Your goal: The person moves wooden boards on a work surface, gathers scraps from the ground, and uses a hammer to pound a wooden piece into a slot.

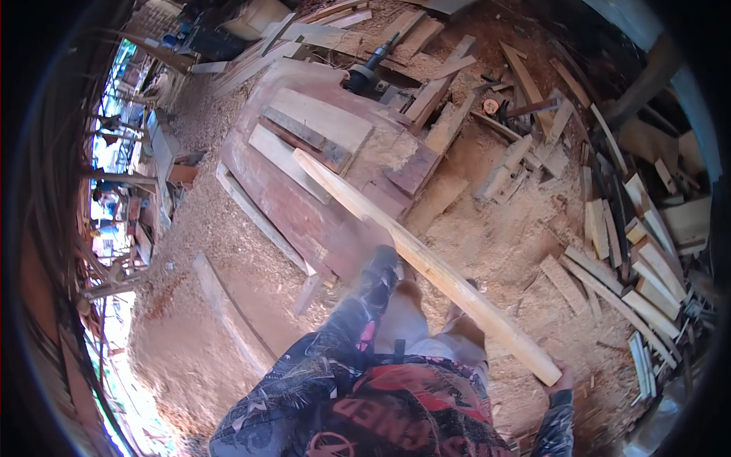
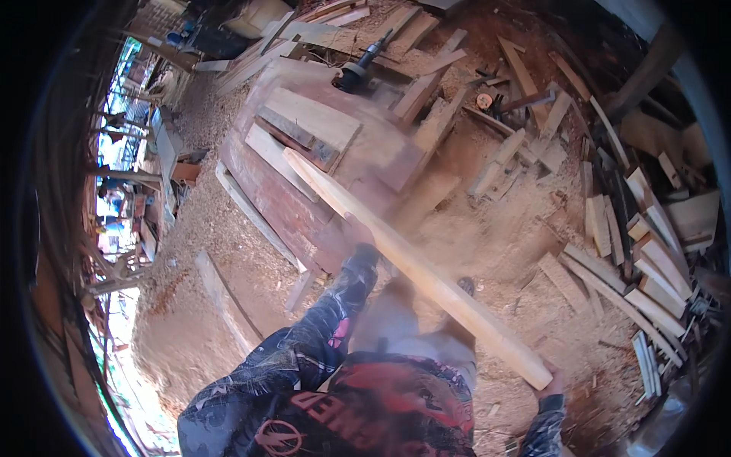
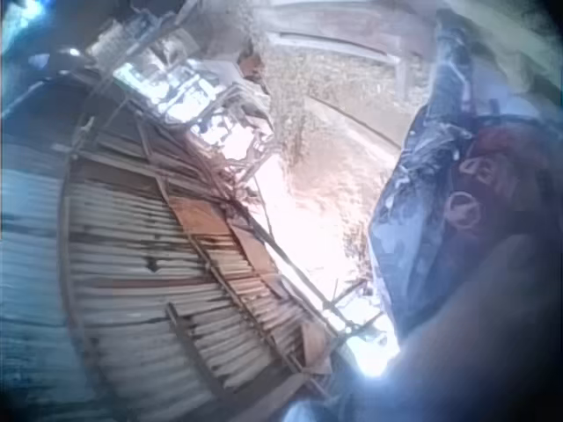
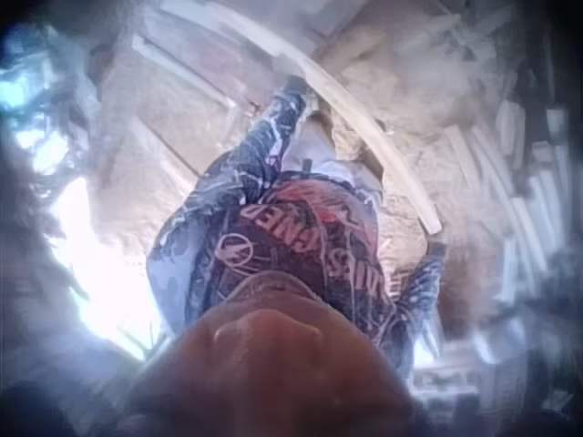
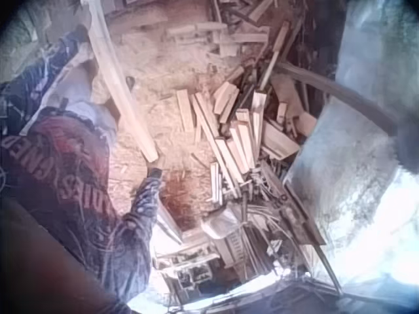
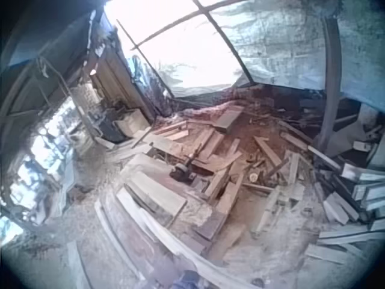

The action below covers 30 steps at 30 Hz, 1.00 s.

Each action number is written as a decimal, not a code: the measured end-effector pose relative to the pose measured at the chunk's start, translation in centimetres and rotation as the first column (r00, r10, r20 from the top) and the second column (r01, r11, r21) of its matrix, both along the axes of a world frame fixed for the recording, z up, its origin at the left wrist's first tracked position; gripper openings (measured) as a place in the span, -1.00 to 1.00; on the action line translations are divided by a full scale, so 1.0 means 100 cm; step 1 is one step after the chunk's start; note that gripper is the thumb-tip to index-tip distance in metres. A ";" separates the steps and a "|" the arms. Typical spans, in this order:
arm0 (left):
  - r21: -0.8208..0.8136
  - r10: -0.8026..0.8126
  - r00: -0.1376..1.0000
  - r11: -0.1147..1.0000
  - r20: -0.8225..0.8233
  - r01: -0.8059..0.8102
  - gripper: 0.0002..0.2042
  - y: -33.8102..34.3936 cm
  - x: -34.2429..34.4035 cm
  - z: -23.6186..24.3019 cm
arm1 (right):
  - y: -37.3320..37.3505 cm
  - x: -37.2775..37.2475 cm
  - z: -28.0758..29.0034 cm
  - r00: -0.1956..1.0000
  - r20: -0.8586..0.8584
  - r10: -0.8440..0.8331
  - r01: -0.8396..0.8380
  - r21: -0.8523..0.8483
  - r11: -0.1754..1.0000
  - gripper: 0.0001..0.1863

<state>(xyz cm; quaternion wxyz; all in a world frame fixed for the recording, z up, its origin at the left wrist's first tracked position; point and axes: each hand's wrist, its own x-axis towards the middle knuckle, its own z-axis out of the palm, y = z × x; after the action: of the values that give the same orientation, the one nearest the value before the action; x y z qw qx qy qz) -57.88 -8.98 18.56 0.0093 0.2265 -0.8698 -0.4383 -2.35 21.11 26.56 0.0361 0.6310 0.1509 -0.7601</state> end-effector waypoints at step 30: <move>-0.224 0.177 0.976 0.964 0.125 -0.146 -0.37 -0.032 -0.150 0.019 | -0.038 -0.152 -0.031 0.994 -0.112 0.004 -0.020 -0.144 0.989 -0.48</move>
<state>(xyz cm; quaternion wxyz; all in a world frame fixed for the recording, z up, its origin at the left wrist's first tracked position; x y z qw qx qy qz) -72.84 -12.22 20.47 0.0065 0.3257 -0.8887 -0.3228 -17.53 17.30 23.42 0.0782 0.5825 0.1009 -0.8027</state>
